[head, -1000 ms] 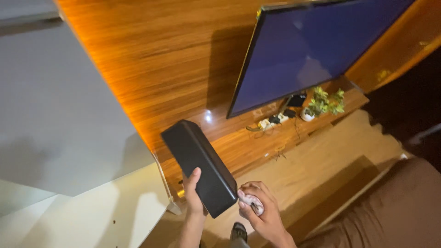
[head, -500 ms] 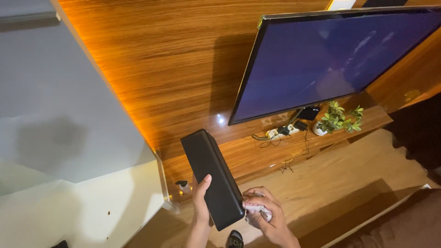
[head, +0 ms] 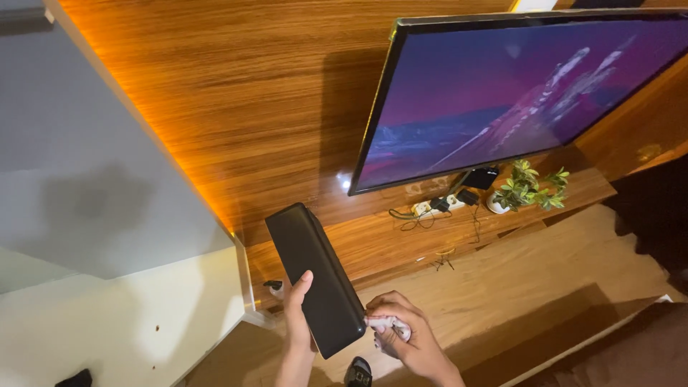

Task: Cleaning a wooden tissue box cover using a spray bottle and a cloth.

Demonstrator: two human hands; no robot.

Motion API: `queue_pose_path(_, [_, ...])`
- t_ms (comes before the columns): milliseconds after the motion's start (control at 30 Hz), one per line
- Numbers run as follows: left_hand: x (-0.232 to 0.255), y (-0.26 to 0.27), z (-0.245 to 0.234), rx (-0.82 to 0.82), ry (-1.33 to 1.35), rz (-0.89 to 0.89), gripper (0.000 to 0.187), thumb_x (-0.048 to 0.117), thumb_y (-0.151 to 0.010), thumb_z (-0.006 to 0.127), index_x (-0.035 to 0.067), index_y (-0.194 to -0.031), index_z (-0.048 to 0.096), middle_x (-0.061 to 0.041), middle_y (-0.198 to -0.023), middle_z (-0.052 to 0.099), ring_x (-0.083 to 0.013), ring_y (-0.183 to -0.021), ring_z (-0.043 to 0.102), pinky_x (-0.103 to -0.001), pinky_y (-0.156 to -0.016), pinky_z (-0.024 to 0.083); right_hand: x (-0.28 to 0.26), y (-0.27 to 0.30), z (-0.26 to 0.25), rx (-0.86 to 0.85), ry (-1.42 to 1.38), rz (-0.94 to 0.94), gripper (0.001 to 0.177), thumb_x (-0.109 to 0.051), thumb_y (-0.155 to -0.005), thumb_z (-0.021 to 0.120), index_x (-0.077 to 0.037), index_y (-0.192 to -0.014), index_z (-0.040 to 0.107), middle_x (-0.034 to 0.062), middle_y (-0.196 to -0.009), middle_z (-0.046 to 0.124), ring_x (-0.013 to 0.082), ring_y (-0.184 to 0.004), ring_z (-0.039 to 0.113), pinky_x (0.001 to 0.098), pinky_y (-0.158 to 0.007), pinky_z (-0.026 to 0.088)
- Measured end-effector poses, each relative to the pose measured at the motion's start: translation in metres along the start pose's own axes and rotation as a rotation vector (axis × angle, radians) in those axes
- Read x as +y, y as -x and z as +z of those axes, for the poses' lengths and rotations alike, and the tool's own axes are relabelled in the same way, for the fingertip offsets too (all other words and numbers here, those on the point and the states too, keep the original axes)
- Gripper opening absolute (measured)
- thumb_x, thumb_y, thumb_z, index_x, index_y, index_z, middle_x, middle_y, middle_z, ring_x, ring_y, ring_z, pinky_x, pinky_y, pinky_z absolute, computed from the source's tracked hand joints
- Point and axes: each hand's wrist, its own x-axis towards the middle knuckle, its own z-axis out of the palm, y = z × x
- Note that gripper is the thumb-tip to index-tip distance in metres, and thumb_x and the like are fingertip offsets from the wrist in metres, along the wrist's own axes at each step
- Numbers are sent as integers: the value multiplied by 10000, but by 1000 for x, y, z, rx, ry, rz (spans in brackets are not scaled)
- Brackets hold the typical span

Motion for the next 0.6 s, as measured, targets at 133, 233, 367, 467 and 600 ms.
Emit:
queue_pose_path(133, [-3, -4, -5, 55, -12, -50, 570, 321, -799, 671, 109, -1308, 526, -104, -966, 626, -232, -777, 671, -395, -628, 581, 9, -3, -3, -25, 49, 34, 199, -83, -921, 716, -19, -1109, 703, 133, -1123, 692, 253, -1019, 675, 364, -867, 540])
queue_pose_path(233, [-2, -7, -4, 6, -32, 2, 558, 331, -810, 671, 66, -1284, 543, -126, -936, 641, -244, -754, 686, -385, -613, 592, 4, -8, -3, -36, 75, 69, 204, -107, -923, 706, -26, -1110, 709, 126, -1123, 696, 254, -1013, 687, 362, -854, 551])
queue_pose_path(367, [-10, -12, -11, 9, 19, 1, 535, 311, -830, 688, 38, -1270, 553, -110, -973, 649, -213, -771, 677, -350, -630, 584, -10, -16, -2, -49, 95, 25, 194, -106, -933, 708, -28, -1110, 726, 126, -1119, 697, 261, -1037, 690, 368, -885, 547])
queue_pose_path(467, [-16, -15, -16, 10, 65, -33, 506, 303, -846, 687, 34, -1254, 555, -114, -960, 640, -219, -755, 671, -356, -621, 577, -14, -18, -2, -56, 98, -11, 188, -103, -934, 713, -29, -1106, 729, 125, -1109, 699, 261, -1035, 691, 368, -888, 548])
queue_pose_path(600, [-13, -13, -14, 29, 17, -52, 497, 302, -833, 657, 82, -1268, 559, -116, -939, 656, -225, -746, 694, -371, -606, 586, -8, -14, -1, -58, 111, 17, 181, -96, -930, 710, -27, -1095, 738, 124, -1107, 696, 262, -1024, 693, 369, -886, 546])
